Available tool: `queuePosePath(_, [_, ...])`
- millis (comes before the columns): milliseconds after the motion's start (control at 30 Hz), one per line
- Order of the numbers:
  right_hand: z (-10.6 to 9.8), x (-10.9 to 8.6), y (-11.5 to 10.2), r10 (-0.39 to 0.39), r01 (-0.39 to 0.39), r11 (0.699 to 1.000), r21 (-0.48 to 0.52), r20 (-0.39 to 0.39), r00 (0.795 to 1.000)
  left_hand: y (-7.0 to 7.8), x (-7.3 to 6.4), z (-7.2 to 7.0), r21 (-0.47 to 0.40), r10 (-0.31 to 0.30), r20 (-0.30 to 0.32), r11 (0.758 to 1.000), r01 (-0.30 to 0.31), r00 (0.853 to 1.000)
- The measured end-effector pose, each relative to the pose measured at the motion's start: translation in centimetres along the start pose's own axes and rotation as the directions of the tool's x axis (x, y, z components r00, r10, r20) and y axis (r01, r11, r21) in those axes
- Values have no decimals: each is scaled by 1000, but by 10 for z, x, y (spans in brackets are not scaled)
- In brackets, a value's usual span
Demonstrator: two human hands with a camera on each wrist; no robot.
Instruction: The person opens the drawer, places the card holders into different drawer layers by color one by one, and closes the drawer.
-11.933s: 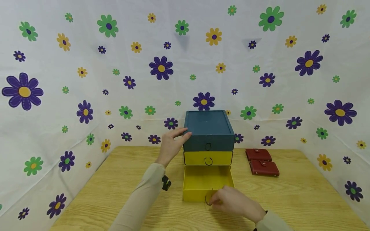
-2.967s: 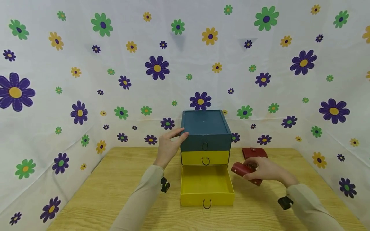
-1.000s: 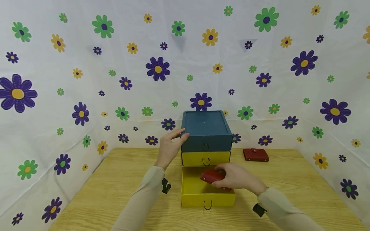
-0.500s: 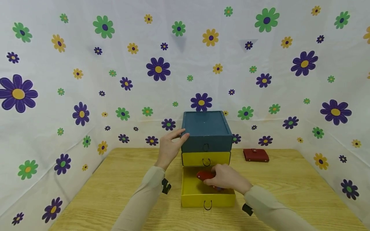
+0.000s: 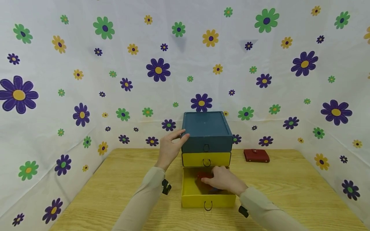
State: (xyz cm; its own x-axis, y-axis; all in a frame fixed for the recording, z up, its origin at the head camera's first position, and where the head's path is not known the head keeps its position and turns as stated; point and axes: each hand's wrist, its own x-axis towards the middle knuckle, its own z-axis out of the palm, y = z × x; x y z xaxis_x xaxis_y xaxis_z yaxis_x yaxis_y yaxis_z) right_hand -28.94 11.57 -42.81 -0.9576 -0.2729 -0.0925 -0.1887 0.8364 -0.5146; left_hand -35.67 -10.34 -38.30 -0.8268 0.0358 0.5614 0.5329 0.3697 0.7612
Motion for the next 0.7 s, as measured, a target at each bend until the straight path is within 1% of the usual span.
queuePosePath(167, [-2, 0, 0, -50, 49, 998, 44, 32, 998, 0, -1, 0, -9, 0, 1, 1000, 0, 1000])
queuePosePath(400, [-3, -3, -1, -94, 93, 996, 16, 78, 993, 1, 0, 0, -16, 8, 0, 1000, -8, 1000])
queuePosePath(533, [-2, -3, -2, -137, 132, 990, 54, 104, 985, 0, 0, 0, -14, 10, 0, 1000, -10, 1000])
queuePosePath(700, [-1, -3, -8, -164, 151, 984, 95, 143, 976, -1, 0, 0, -11, 3, 3, 1000, -2, 1000])
